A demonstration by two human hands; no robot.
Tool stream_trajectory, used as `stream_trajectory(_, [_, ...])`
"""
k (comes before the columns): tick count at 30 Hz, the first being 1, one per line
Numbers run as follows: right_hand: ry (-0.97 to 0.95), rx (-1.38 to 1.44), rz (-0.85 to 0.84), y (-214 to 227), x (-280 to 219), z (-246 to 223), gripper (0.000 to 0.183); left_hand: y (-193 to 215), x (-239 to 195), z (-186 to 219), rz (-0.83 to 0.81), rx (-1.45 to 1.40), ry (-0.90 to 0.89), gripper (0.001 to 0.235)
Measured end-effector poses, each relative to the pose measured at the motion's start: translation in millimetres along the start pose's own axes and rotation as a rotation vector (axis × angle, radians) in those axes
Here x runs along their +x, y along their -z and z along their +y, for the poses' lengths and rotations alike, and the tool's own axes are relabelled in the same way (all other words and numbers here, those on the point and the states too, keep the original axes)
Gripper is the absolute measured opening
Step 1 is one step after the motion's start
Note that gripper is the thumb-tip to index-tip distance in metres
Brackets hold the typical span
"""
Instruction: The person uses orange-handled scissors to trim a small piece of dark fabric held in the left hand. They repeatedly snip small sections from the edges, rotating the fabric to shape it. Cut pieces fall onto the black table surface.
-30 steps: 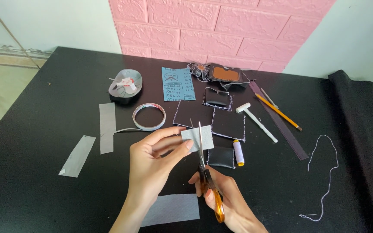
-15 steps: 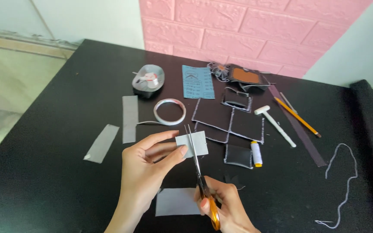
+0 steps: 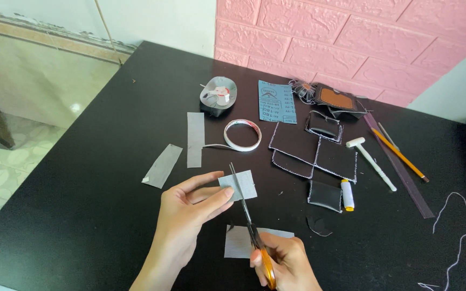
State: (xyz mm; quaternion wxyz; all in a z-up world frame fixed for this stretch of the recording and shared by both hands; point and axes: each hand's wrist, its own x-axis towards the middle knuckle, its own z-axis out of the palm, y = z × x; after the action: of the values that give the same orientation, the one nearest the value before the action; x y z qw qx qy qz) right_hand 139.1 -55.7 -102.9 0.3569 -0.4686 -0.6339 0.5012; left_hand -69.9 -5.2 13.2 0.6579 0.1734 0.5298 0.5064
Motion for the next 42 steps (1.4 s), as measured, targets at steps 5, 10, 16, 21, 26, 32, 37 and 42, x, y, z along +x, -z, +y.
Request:
stream_trajectory(5, [-0.083, 0.025, -0.011, 0.0, 3.9, -4.6, 0.033, 7.9, 13.4, -13.6, 0.003, -0.054, -0.018, 0.052])
stream_trajectory(10, [-0.173, 0.062, -0.008, -0.3, 7.2, -4.0, 0.044, 7.7, 19.3, -20.1, 0.03, -0.079, 0.003, 0.045])
stream_trajectory(16, [-0.258, 0.086, 0.011, -1.3, 6.9, -8.7, 0.048, 7.3, 23.1, -27.5, 0.036, -0.112, 0.022, 0.04])
stream_trajectory(21, [-0.31, 0.143, 0.031, -4.1, 6.6, -10.1, 0.05, 5.4, 23.1, -30.1, 0.045, -0.095, 0.022, 0.032])
stream_trajectory(26, [-0.351, 0.17, 0.086, 3.9, 8.4, -4.5, 0.052, 0.5, 21.7, -31.2, 0.046, -0.086, 0.016, 0.027])
stream_trajectory(32, [-0.159, 0.303, 0.016, 31.7, 18.1, -46.0, 0.101, -31.7, 25.3, -34.4, -0.118, -0.162, -0.088, 0.028])
stream_trajectory(37, [-0.178, 0.132, 0.136, 40.2, 19.1, -55.4, 0.112, -87.0, 7.5, -17.9, -0.14, -0.197, -0.105, 0.033])
stream_trajectory(42, [0.0, 0.034, 0.207, 53.6, 17.9, -47.4, 0.097, -108.4, 13.8, -26.9, -0.168, -0.125, -0.182, 0.036])
